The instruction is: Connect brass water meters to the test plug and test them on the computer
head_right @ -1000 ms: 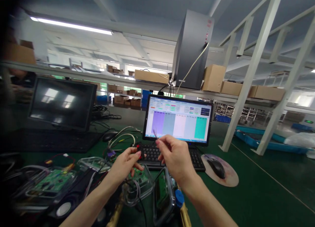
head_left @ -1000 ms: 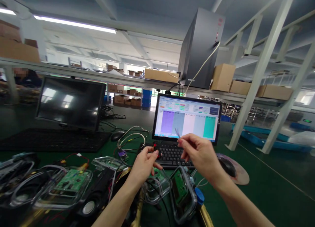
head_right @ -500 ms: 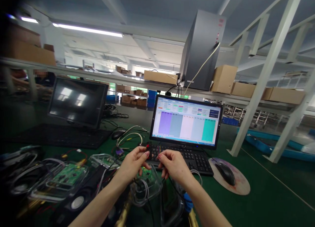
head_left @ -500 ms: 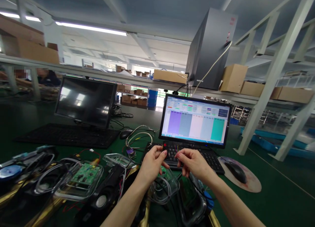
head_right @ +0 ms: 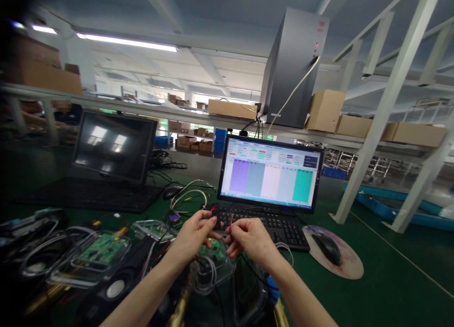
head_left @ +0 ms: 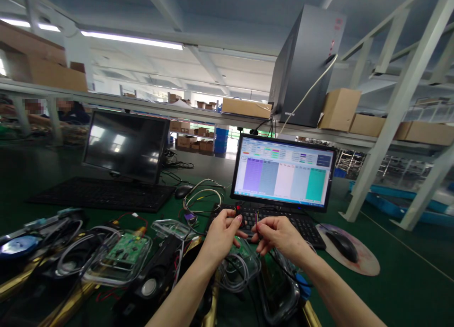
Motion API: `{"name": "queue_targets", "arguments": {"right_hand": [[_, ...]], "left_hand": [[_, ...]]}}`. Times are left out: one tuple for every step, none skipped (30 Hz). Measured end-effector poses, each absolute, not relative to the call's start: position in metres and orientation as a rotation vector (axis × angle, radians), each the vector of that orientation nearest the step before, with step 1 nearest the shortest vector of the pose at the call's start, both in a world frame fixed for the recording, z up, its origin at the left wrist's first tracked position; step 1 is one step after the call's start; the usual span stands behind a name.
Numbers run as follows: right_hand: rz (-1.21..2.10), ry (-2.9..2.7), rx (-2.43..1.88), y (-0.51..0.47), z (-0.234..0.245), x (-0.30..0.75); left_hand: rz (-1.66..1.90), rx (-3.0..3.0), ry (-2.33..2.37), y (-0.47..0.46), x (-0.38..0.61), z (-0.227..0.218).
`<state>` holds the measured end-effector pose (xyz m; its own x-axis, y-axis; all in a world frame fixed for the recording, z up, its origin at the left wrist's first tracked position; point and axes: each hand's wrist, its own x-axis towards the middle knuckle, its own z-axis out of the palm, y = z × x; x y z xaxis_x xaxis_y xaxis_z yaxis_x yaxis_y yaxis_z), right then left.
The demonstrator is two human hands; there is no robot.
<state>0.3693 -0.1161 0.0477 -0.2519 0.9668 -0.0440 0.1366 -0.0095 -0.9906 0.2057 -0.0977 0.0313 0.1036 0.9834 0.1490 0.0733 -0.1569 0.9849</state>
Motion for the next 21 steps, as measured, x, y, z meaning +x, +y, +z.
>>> {"name": "queue_targets", "arguments": {"right_hand": [[1.352, -1.491, -1.195, -0.1162, 0.0475, 0.3693], [1.351, -1.496, -1.193, -0.1161, 0.0474, 0.3692], [1.345, -1.504, -1.194, -0.1161, 0.0475, 0.3692], [1.336, -1.514, -1.196, -0.1162, 0.0478, 0.3692], [1.324, -1.526, -1.2, -0.1162, 0.0483, 0.3692], [1.309, -1.538, -1.204, -0.1163, 0.0489, 0.3692], [1.294, -1.549, -1.206, -0.1165, 0.0495, 0.3691], [1.279, -1.559, -1.205, -0.1166, 0.0501, 0.3691], [1.266, -1.566, -1.201, -0.1167, 0.0505, 0.3691], [1.255, -1.57, -1.195, -0.1167, 0.0507, 0.3691], [1.245, -1.572, -1.19, -0.1166, 0.0506, 0.3691], [1.236, -1.573, -1.186, -0.1164, 0.0502, 0.369], [1.225, -1.574, -1.186, -0.116, 0.0494, 0.369], [1.208, -1.575, -1.19, -0.1156, 0.0485, 0.3688], [1.184, -1.578, -1.2, -0.1152, 0.0472, 0.3685], [1.149, -1.583, -1.216, -0.1148, 0.0459, 0.3681], [1.105, -1.59, -1.236, -0.1145, 0.0446, 0.3675], [1.052, -1.599, -1.262, -0.1145, 0.0434, 0.3667], [0.995, -1.61, -1.287, -0.1147, 0.0424, 0.3659], [0.941, -1.62, -1.307, -0.1152, 0.0417, 0.3649], [0.895, -1.628, -1.322, -0.1158, 0.0413, 0.3639]], "left_hand": [[1.207, 1.426, 1.121, -0.098, 0.2057, 0.0313], [1.207, 1.424, 1.124, -0.0985, 0.2056, 0.0313], [1.208, 1.422, 1.123, -0.099, 0.2054, 0.0314], [1.209, 1.42, 1.119, -0.0996, 0.2052, 0.0316], [1.212, 1.418, 1.109, -0.1, 0.2049, 0.0318], [1.213, 1.415, 1.097, -0.1004, 0.2046, 0.032], [1.213, 1.41, 1.085, -0.1007, 0.2044, 0.0323], [1.211, 1.401, 1.076, -0.1009, 0.2042, 0.0328], [1.211, 1.387, 1.074, -0.1011, 0.2042, 0.0334], [1.211, 1.369, 1.072, -0.1012, 0.2042, 0.0342], [1.21, 1.345, 1.07, -0.1014, 0.2044, 0.0351], [1.211, 1.314, 1.062, -0.1015, 0.2048, 0.036], [1.216, 1.279, 1.046, -0.1015, 0.2052, 0.0368], [1.223, 1.24, 1.024, -0.1014, 0.2057, 0.0372], [1.233, 1.205, 1.0, -0.1011, 0.2062, 0.0372], [1.245, 1.175, 0.976, -0.1006, 0.2066, 0.0368], [1.259, 1.151, 0.953, -0.1, 0.2069, 0.036], [1.271, 1.133, 0.932, -0.0993, 0.2071, 0.0349], [1.278, 1.123, 0.914, -0.0987, 0.2071, 0.0339], [1.28, 1.12, 0.898, -0.0983, 0.207, 0.033], [1.279, 1.124, 0.888, -0.0983, 0.2068, 0.0325]]}}
